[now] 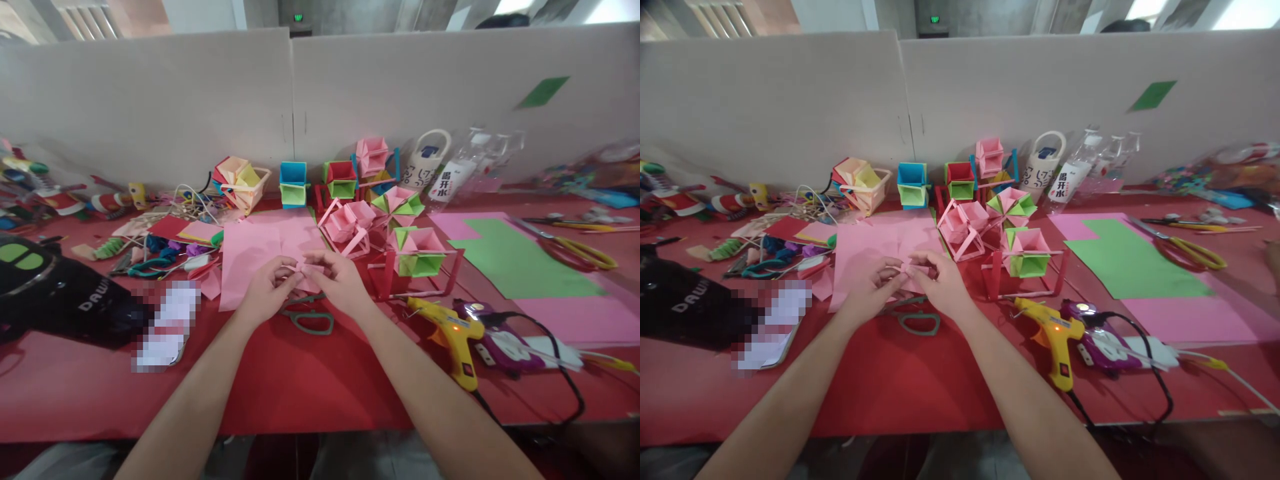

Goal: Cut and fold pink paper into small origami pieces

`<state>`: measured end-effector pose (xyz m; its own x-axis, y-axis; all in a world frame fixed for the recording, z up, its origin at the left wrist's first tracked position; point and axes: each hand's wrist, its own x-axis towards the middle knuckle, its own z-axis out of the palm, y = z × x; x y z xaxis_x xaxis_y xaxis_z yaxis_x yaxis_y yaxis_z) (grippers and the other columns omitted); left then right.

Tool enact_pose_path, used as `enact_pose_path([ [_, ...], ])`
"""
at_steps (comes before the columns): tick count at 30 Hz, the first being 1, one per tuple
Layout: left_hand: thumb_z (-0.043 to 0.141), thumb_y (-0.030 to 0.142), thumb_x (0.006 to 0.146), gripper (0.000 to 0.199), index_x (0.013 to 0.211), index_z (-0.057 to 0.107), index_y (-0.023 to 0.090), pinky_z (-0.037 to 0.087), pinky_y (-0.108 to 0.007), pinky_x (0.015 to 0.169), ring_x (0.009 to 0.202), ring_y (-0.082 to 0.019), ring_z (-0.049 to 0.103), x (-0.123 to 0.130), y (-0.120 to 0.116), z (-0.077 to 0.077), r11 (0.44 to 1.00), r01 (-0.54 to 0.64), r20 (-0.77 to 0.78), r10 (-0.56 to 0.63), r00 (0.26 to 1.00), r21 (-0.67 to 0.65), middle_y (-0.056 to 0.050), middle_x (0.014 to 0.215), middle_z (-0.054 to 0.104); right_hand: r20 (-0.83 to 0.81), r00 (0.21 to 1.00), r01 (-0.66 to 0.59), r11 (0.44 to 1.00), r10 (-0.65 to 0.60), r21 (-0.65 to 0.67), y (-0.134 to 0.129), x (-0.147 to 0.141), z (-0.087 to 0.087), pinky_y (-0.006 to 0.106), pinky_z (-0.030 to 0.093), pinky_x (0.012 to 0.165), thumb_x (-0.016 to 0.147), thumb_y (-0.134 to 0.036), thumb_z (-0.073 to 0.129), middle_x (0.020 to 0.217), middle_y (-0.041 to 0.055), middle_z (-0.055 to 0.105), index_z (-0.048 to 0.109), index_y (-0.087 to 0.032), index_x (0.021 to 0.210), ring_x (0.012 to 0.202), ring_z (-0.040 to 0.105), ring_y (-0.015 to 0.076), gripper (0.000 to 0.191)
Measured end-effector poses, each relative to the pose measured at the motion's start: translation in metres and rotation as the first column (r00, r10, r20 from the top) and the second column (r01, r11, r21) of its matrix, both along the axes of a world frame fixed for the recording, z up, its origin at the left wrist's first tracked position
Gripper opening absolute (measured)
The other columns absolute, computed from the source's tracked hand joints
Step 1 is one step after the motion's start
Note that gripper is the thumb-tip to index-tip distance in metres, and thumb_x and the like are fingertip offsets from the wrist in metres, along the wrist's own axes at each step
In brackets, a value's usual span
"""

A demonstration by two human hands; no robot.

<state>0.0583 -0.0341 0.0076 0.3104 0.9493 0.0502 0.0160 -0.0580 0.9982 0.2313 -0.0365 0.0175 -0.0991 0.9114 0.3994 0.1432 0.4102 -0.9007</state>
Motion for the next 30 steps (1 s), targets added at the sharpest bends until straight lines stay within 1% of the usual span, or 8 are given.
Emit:
enact_pose_path([
  [4,0.068,0.047,0.083,0.032,0.093,0.052,0.021,0.06,-0.027,0.063,0.068,-0.016,0.073,-0.003,0.002,-0.001,0.996,-0.07,-0.008,0.071,0.997,0.054,-0.001,0.092,0.068,-0.058,0.998,0.035,0.999,-0.036,-0.006,0.001,-0.001,-0.001,0.032,0.055,0.079,0.078,-0.028,0.072,0.099,0.0061,0.071,0.066,-0.019,0.101,0.089,0.067,0.0178,0.026],
  [7,0.067,0.047,0.084,0.032,0.095,0.054,0.02,0.053,-0.021,0.049,0.061,-0.013,0.07,-0.005,0.004,0.001,0.975,-0.178,-0.007,0.18,0.984,0.132,-0.003,0.101,0.067,-0.06,0.991,0.117,0.993,-0.118,-0.022,0.002,-0.001,-0.001,0.03,0.055,0.07,0.078,-0.031,0.073,0.095,0.0062,0.07,0.065,-0.019,0.093,0.081,0.066,0.0173,0.021],
  [9,0.067,0.047,0.084,0.032,0.096,0.056,0.02,0.045,-0.019,0.04,0.055,-0.012,0.067,-0.007,0.006,0.001,0.956,-0.229,-0.03,0.239,0.971,0.185,-0.003,0.098,0.067,-0.061,0.989,0.131,0.99,-0.134,-0.044,0.002,0.0,-0.001,0.029,0.054,0.066,0.079,-0.034,0.072,0.09,0.006,0.071,0.067,-0.019,0.089,0.078,0.066,0.0174,0.019],
  [13,0.068,0.043,0.084,0.026,0.093,0.063,0.019,0.051,-0.022,0.053,0.066,-0.015,0.068,-0.01,0.01,-0.002,0.921,-0.236,-0.068,0.269,0.961,0.31,-0.002,0.082,0.068,-0.073,0.991,0.107,0.992,-0.112,-0.073,0.002,0.0,-0.003,0.032,0.055,0.071,0.081,-0.035,0.072,0.089,0.0064,0.073,0.07,-0.019,0.09,0.08,0.068,0.0195,0.019],
  [17,0.07,0.037,0.083,0.017,0.088,0.07,0.021,0.051,-0.025,0.061,0.07,-0.015,0.065,-0.012,0.012,-0.006,0.863,-0.236,-0.213,0.359,0.909,0.446,-0.002,0.082,0.071,-0.123,0.982,0.133,0.989,-0.14,-0.063,0.004,0.0,-0.007,0.035,0.057,0.077,0.08,-0.032,0.072,0.093,0.0067,0.073,0.069,-0.02,0.094,0.084,0.069,0.02,0.019],
  [20,0.071,0.033,0.082,0.013,0.087,0.072,0.021,0.053,-0.026,0.066,0.072,-0.015,0.066,-0.011,0.012,-0.007,0.863,-0.219,-0.223,0.349,0.91,0.455,-0.002,0.082,0.072,-0.164,0.973,0.159,0.986,-0.165,-0.046,0.005,-0.001,-0.008,0.035,0.057,0.081,0.08,-0.029,0.072,0.092,0.0062,0.073,0.065,-0.019,0.093,0.086,0.07,0.0193,0.018],
  [24,0.07,0.032,0.082,0.013,0.087,0.071,0.02,0.056,-0.028,0.073,0.077,-0.017,0.068,-0.009,0.011,-0.009,0.874,-0.194,-0.199,0.308,0.93,0.445,-0.002,0.084,0.072,-0.126,0.974,0.187,0.982,-0.19,-0.039,0.004,0.0,-0.007,0.036,0.057,0.084,0.082,-0.029,0.07,0.094,0.0063,0.073,0.067,-0.019,0.093,0.088,0.07,0.0192,0.015],
  [30,0.071,0.032,0.081,0.015,0.088,0.07,0.02,0.055,-0.028,0.074,0.078,-0.018,0.069,-0.009,0.013,-0.013,0.888,-0.191,-0.182,0.288,0.94,0.418,-0.002,0.084,0.073,-0.105,0.986,0.132,0.991,-0.131,0.0,0.001,-0.001,-0.006,0.037,0.056,0.091,0.083,-0.03,0.07,0.105,0.007,0.072,0.07,-0.02,0.099,0.097,0.069,0.0196,0.019],
])
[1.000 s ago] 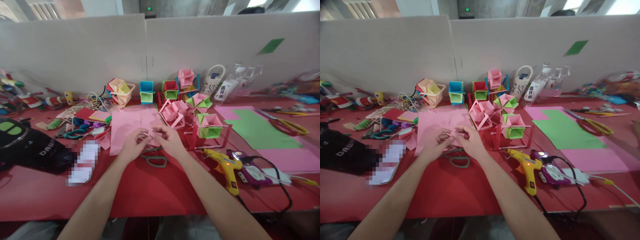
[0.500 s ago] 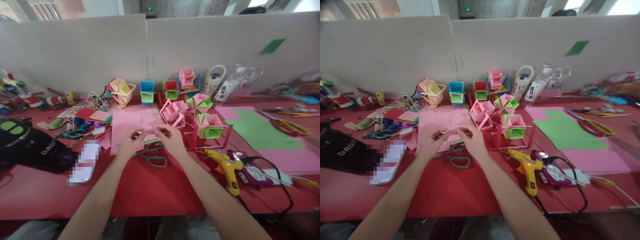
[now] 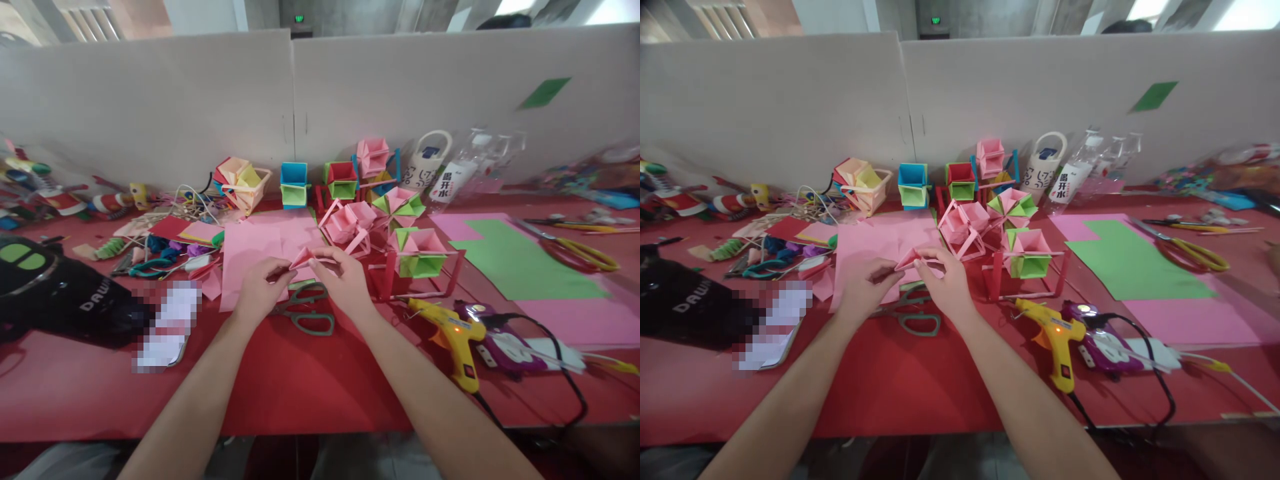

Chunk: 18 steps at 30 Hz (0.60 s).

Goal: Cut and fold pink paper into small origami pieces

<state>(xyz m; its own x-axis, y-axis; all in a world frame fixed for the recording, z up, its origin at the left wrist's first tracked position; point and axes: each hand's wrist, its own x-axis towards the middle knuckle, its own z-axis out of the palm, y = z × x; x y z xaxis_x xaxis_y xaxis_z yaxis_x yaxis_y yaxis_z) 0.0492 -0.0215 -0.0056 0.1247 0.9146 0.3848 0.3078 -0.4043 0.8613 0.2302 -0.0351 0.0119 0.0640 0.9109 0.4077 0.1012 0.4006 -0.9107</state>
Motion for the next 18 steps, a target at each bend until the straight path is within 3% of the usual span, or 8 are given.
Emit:
enact_pose_path([
  [4,0.072,0.033,0.081,0.015,0.086,0.071,0.019,0.054,-0.029,0.073,0.078,-0.018,0.069,-0.001,0.002,-0.001,1.0,-0.024,0.001,0.024,1.0,-0.001,-0.003,0.082,0.073,0.027,0.999,-0.041,0.997,0.039,0.061,0.0,0.0,0.0,0.034,0.057,0.089,0.085,-0.026,0.067,0.112,0.0077,0.069,0.071,-0.021,0.101,0.103,0.067,0.0191,0.017],
  [9,0.071,0.03,0.079,0.013,0.085,0.072,0.019,0.054,-0.028,0.072,0.077,-0.018,0.07,-0.001,0.001,0.001,0.998,-0.054,0.008,0.054,0.999,-0.015,-0.003,0.08,0.074,0.061,0.997,-0.046,0.997,0.042,0.067,-0.001,0.003,0.004,0.033,0.056,0.085,0.088,-0.022,0.059,0.105,0.0075,0.071,0.071,-0.019,0.098,0.097,0.068,0.018,0.016],
  [14,0.072,0.026,0.076,0.01,0.082,0.071,0.018,0.057,-0.028,0.068,0.071,-0.018,0.071,-0.001,0.002,0.006,0.991,-0.035,0.15,0.054,0.987,-0.126,-0.001,0.073,0.073,0.106,0.994,-0.037,0.996,0.029,0.076,-0.002,0.006,0.009,0.033,0.055,0.088,0.09,-0.022,0.056,0.1,0.0058,0.074,0.071,-0.02,0.1,0.095,0.069,0.0179,0.018],
  [18,0.073,0.033,0.078,0.018,0.086,0.073,0.016,0.06,-0.034,0.077,0.075,-0.02,0.072,-0.002,0.002,0.008,0.985,0.055,0.25,-0.013,0.968,-0.161,-0.004,0.078,0.075,0.059,0.998,-0.034,0.999,0.032,0.037,-0.001,0.009,0.01,0.032,0.055,0.083,0.089,-0.026,0.061,0.094,0.0056,0.075,0.072,-0.019,0.099,0.088,0.07,0.0182,0.016],
])
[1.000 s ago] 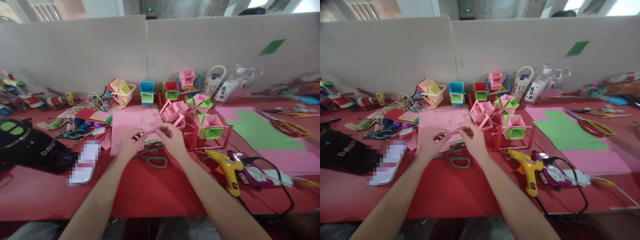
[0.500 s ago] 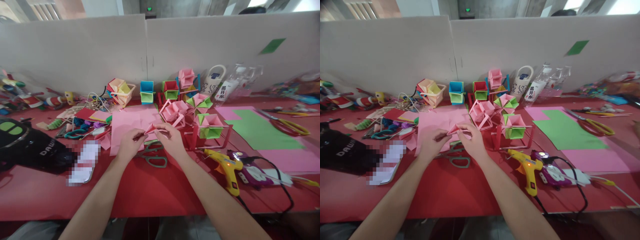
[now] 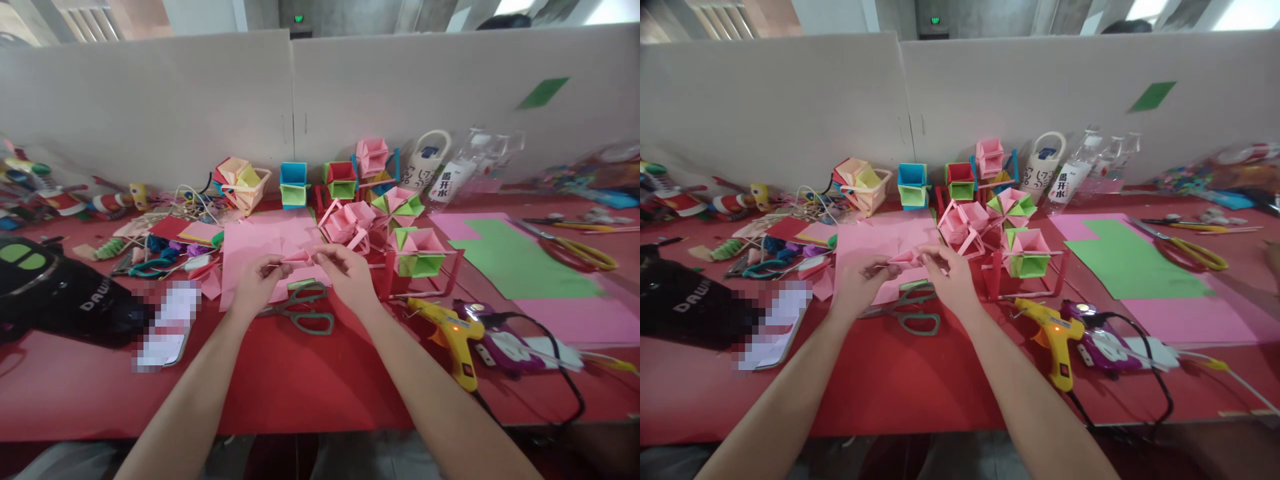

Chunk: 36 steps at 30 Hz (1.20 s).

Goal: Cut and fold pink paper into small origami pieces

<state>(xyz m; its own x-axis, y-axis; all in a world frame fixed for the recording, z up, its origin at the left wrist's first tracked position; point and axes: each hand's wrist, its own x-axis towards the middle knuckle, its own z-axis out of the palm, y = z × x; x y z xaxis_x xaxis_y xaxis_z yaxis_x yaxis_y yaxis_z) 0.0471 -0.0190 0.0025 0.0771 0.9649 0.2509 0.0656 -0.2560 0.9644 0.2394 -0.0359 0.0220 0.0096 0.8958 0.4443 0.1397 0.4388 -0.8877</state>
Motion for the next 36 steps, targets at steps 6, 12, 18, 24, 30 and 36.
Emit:
enact_pose_path([
  [6,0.072,0.037,0.08,0.022,0.09,0.074,0.017,0.06,-0.037,0.084,0.083,-0.022,0.072,0.001,-0.0018,0.0049,0.995,0.086,0.01,-0.086,0.996,-0.05,-0.006,0.086,0.076,0.064,0.995,-0.068,0.997,0.071,-0.039,-0.0009,0.0,0.0038,0.03,0.055,0.073,0.086,-0.028,0.064,0.091,0.0051,0.075,0.075,-0.019,0.092,0.082,0.069,0.0174,0.015],
  [12,0.076,0.044,0.076,0.034,0.093,0.073,0.015,0.06,-0.038,0.084,0.081,-0.021,0.071,-0.0012,-0.0013,0.0077,0.988,0.104,0.08,-0.095,0.992,-0.113,-0.006,0.086,0.075,0.063,0.983,-0.163,0.979,0.172,-0.121,0.0004,0.0009,0.0033,0.031,0.054,0.075,0.088,-0.033,0.061,0.093,0.0054,0.076,0.076,-0.018,0.1,0.083,0.069,0.018,0.024],
  [18,0.079,0.044,0.073,0.037,0.092,0.073,0.013,0.061,-0.035,0.082,0.077,-0.019,0.071,-0.0009,-0.0001,0.0065,0.986,0.098,0.11,-0.084,0.99,-0.135,-0.006,0.085,0.074,0.05,0.978,-0.191,0.968,0.202,-0.16,0.0009,0.001,0.0022,0.035,0.055,0.081,0.089,-0.038,0.061,0.099,0.0057,0.077,0.075,-0.02,0.104,0.09,0.07,0.0208,0.027],
  [24,0.075,0.041,0.075,0.029,0.089,0.072,0.015,0.061,-0.036,0.08,0.077,-0.021,0.071,-0.0003,-0.0004,0.0084,0.986,0.085,0.066,-0.076,0.995,-0.142,-0.005,0.082,0.074,0.046,0.985,-0.157,0.971,0.168,-0.179,0.0002,0.0008,0.0025,0.035,0.054,0.082,0.087,-0.04,0.063,0.101,0.0072,0.076,0.075,-0.018,0.105,0.091,0.07,0.0214,0.031],
  [30,0.071,0.039,0.078,0.027,0.094,0.074,0.017,0.061,-0.037,0.084,0.084,-0.023,0.073,0.0008,-0.0022,0.0084,0.986,0.122,0.045,-0.118,0.992,-0.118,-0.006,0.089,0.077,0.052,0.992,-0.105,0.981,0.114,-0.161,0.0004,-0.0006,0.0035,0.032,0.053,0.077,0.087,-0.04,0.063,0.096,0.0066,0.075,0.073,-0.017,0.102,0.087,0.067,0.0193,0.029],
  [36,0.073,0.04,0.078,0.026,0.092,0.075,0.018,0.06,-0.037,0.085,0.086,-0.023,0.072,0.0015,-0.0027,0.0069,0.98,0.149,0.061,-0.142,0.988,-0.129,-0.006,0.09,0.076,-0.018,0.99,-0.144,0.964,0.143,-0.224,0.001,-0.0008,0.002,0.025,0.049,0.057,0.084,-0.044,0.067,0.076,0.0021,0.067,0.069,-0.016,0.098,0.063,0.061,0.0131,0.031],
])
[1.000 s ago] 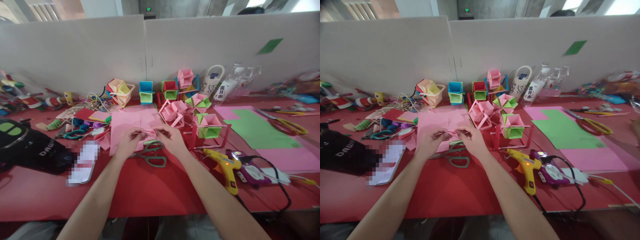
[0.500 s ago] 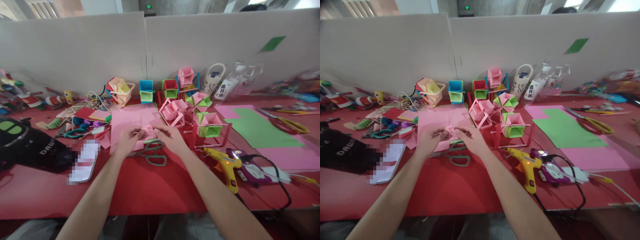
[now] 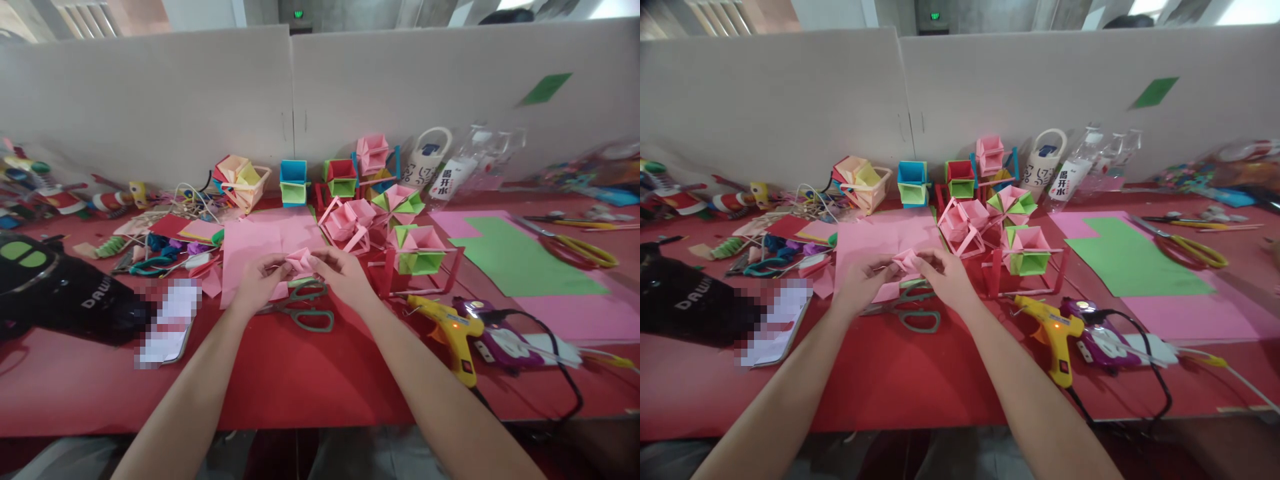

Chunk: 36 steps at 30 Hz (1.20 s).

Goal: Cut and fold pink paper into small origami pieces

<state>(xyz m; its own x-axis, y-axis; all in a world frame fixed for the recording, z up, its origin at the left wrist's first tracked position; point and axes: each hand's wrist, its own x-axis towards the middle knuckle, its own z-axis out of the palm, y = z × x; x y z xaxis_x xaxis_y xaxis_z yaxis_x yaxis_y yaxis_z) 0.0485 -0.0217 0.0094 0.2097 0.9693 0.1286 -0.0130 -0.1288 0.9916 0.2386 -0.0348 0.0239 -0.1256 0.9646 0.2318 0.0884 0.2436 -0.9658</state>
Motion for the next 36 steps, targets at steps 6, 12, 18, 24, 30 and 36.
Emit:
enact_pose_path([
  [6,0.077,0.039,0.073,0.039,0.105,0.067,0.019,0.059,-0.039,0.08,0.075,-0.021,0.07,0.002,0.001,-0.001,0.999,-0.014,0.065,0.017,0.998,-0.038,-0.004,0.085,0.073,-0.034,0.998,-0.047,0.996,0.045,-0.069,0.001,-0.002,-0.004,0.025,0.05,0.051,0.082,-0.047,0.07,0.067,-0.001,0.063,0.066,-0.017,0.097,0.055,0.061,0.0127,0.033],
  [12,0.07,0.036,0.081,0.032,0.105,0.053,0.023,0.057,-0.033,0.065,0.065,-0.018,0.067,0.003,-0.003,-0.003,1.0,0.022,-0.012,-0.021,1.0,0.018,0.002,0.073,0.063,-0.057,0.998,-0.017,0.993,0.01,-0.119,0.002,-0.001,-0.002,0.023,0.05,0.048,0.079,-0.045,0.073,0.058,-0.0053,0.059,0.062,-0.016,0.106,0.05,0.061,0.0124,0.041],
  [18,0.066,0.044,0.084,0.027,0.097,0.058,0.022,0.053,-0.027,0.062,0.067,-0.015,0.063,-0.001,-0.004,0.0,0.986,0.155,-0.076,-0.159,0.984,-0.055,0.0,0.08,0.063,-0.095,0.995,-0.054,0.987,0.039,-0.152,0.0,0.001,0.0,0.024,0.05,0.045,0.082,-0.044,0.069,0.056,-0.004,0.061,0.063,-0.016,0.113,0.045,0.06,0.013,0.042],
  [24,0.07,0.046,0.081,0.028,0.088,0.067,0.019,0.051,-0.028,0.066,0.076,-0.019,0.063,-0.001,-0.011,0.012,0.967,0.247,-0.128,-0.253,0.959,-0.064,-0.003,0.082,0.067,-0.061,0.995,-0.083,0.987,0.075,-0.14,-0.001,-0.002,-0.002,0.023,0.049,0.043,0.083,-0.04,0.069,0.056,-0.0036,0.063,0.064,-0.017,0.1,0.043,0.058,0.0116,0.029],
  [30,0.074,0.044,0.076,0.026,0.079,0.072,0.018,0.053,-0.032,0.067,0.079,-0.023,0.066,0.001,-0.016,0.012,0.977,0.209,-0.165,-0.213,0.963,-0.038,-0.005,0.076,0.069,-0.052,0.998,-0.051,0.992,0.045,-0.117,-0.004,-0.006,-0.003,0.022,0.049,0.045,0.079,-0.043,0.072,0.059,-0.0043,0.062,0.063,-0.018,0.092,0.045,0.056,0.0096,0.029],
  [36,0.072,0.04,0.077,0.022,0.08,0.073,0.019,0.054,-0.033,0.073,0.08,-0.022,0.066,0.001,-0.007,0.002,0.993,0.114,-0.109,-0.113,0.988,-0.001,-0.003,0.077,0.07,-0.06,0.998,-0.027,0.999,0.025,-0.043,-0.005,-0.005,-0.002,0.024,0.051,0.051,0.083,-0.043,0.069,0.062,-0.0021,0.063,0.058,-0.019,0.079,0.054,0.061,0.012,0.027],
])
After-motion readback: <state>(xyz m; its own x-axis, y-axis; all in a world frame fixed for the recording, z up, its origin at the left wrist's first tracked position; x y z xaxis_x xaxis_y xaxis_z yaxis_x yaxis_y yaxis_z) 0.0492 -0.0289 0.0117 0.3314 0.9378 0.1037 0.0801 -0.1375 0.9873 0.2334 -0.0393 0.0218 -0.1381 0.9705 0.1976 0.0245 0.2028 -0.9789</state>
